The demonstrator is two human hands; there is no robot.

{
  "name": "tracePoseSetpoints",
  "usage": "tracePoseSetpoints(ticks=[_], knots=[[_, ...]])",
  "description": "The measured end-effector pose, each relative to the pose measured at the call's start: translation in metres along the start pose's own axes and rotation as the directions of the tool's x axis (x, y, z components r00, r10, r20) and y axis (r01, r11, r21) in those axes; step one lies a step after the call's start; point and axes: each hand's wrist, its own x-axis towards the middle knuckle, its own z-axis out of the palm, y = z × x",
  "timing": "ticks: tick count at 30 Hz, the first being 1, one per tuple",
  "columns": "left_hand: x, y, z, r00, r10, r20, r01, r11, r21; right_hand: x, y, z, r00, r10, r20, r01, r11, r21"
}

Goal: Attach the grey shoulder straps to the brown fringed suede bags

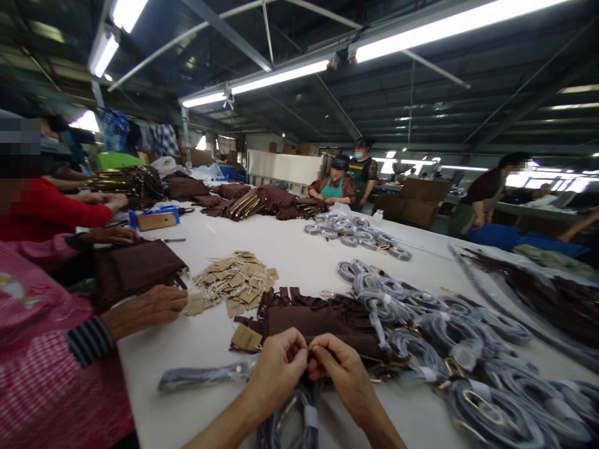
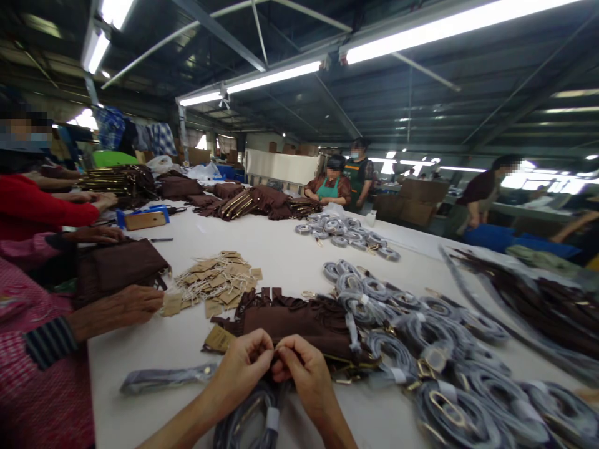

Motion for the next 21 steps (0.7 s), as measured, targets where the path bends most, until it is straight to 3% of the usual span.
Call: tracePoseSetpoints(ticks=[10, 14, 16, 21], knots=[[-0.0015, -0.0008, 0.0006, 1.0, -0.016, 0.018, 0.016, 1.0, -0.001, -0.001, 0.0001, -0.0012, 0.999, -0.007, 0.034, 0.009, 0.999, -0.042], [-0.0018, 0.0005, 0.0, 1.0, -0.012, 0.025, 0.011, 0.999, 0.046, -0.0015, -0.0022, -0.0046, 0.996, -0.054, 0.072, 0.063, 0.988, -0.141], [-0.0028, 0.0016, 0.0004, 1.0, -0.006, 0.025, 0.004, 0.997, 0.08, -0.002, -0.0034, -0.0073, 0.987, -0.127, 0.099, 0.149, 0.953, -0.263], [-0.005, -0.0003, 0.0057, 1.0, 0.005, -0.001, -0.005, 0.986, 0.167, -0.0011, -0.001, -0.0061, 0.934, -0.305, 0.189, 0.358, 0.762, -0.54]])
